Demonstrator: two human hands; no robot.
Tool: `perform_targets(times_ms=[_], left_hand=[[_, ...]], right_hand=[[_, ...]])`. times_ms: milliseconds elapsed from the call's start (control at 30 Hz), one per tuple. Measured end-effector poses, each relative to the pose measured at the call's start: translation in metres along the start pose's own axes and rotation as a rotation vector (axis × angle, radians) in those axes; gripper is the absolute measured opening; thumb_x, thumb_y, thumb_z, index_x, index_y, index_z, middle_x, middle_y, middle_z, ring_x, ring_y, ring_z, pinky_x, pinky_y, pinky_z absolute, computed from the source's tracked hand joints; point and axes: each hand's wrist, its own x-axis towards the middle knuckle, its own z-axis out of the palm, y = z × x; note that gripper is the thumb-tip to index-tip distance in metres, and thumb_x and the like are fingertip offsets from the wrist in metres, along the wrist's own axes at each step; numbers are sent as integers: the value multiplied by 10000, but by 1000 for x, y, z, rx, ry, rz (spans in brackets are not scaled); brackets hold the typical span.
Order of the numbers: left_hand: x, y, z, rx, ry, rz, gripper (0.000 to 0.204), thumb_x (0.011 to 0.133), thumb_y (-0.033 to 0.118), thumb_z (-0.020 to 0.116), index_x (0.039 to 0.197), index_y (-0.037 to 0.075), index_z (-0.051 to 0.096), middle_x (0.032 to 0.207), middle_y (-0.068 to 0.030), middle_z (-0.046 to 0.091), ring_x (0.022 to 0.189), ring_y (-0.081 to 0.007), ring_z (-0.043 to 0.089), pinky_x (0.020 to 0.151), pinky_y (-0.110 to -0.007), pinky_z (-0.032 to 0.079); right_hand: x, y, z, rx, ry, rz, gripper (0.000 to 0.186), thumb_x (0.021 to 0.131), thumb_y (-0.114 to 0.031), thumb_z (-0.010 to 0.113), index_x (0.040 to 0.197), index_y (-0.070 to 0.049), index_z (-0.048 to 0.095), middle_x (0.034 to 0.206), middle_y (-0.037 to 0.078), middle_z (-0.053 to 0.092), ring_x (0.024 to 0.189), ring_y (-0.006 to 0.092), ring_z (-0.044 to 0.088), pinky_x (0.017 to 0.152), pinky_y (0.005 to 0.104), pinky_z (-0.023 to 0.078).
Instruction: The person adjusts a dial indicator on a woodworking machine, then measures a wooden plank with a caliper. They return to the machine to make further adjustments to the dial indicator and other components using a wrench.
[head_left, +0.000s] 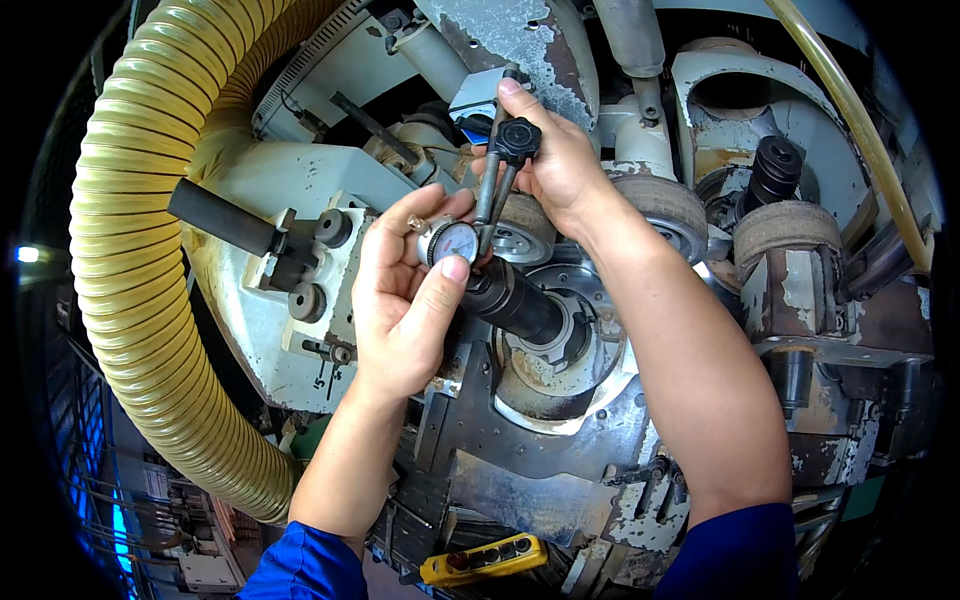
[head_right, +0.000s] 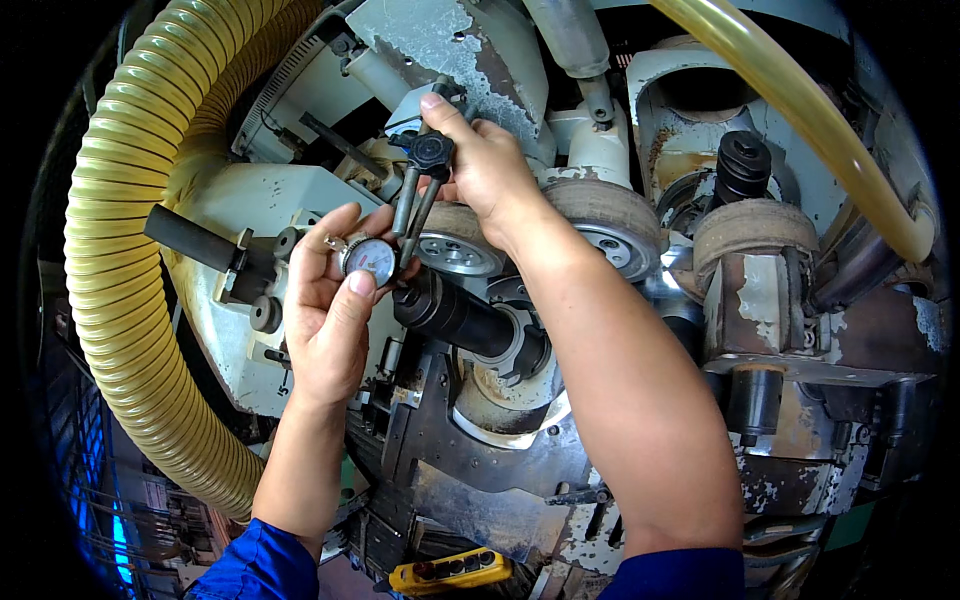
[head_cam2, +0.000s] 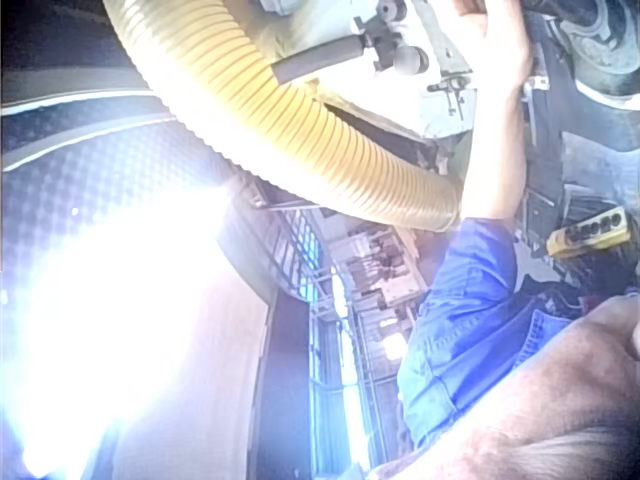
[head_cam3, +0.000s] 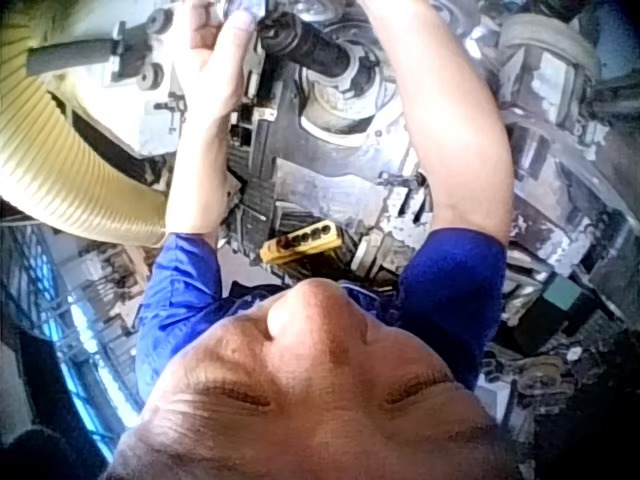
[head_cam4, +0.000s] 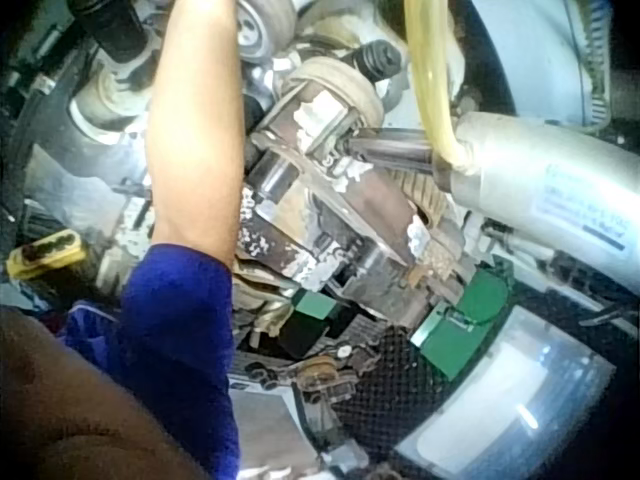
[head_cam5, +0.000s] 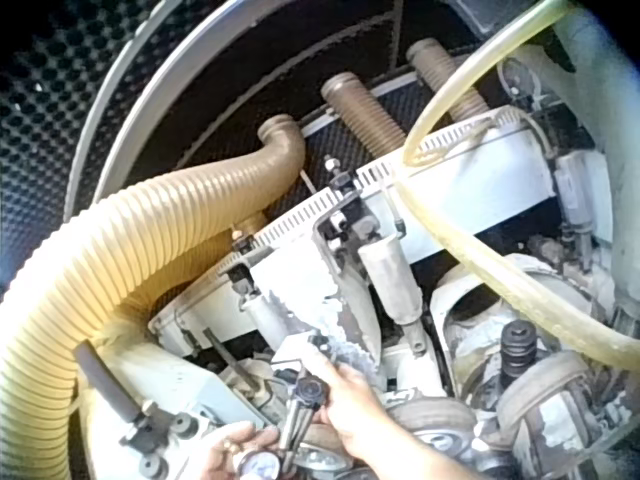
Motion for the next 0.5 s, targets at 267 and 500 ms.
perform_targets(times_ms=[267,500], left_hand=[[2,12,-8,204,217,-20,308,1055,148,626,1293,-46,638,1263,-174,705,1149,-197,663,959,-303,528],[6,12,-12,366,237,92,194,1032,134,666,1131,-26,710,1184,-144,737,1083,-192,674,947,-320,517]], right_hand=[[-1,-1,-2,-21,-4,-9,719,961,-720,566,1160,-37,676,965,114,725,823,228,740,755,355,609],[-2,-2,1,-19,21,-4,744,966,-729,547,1177,-27,670,956,115,725,818,226,741,762,364,615]])
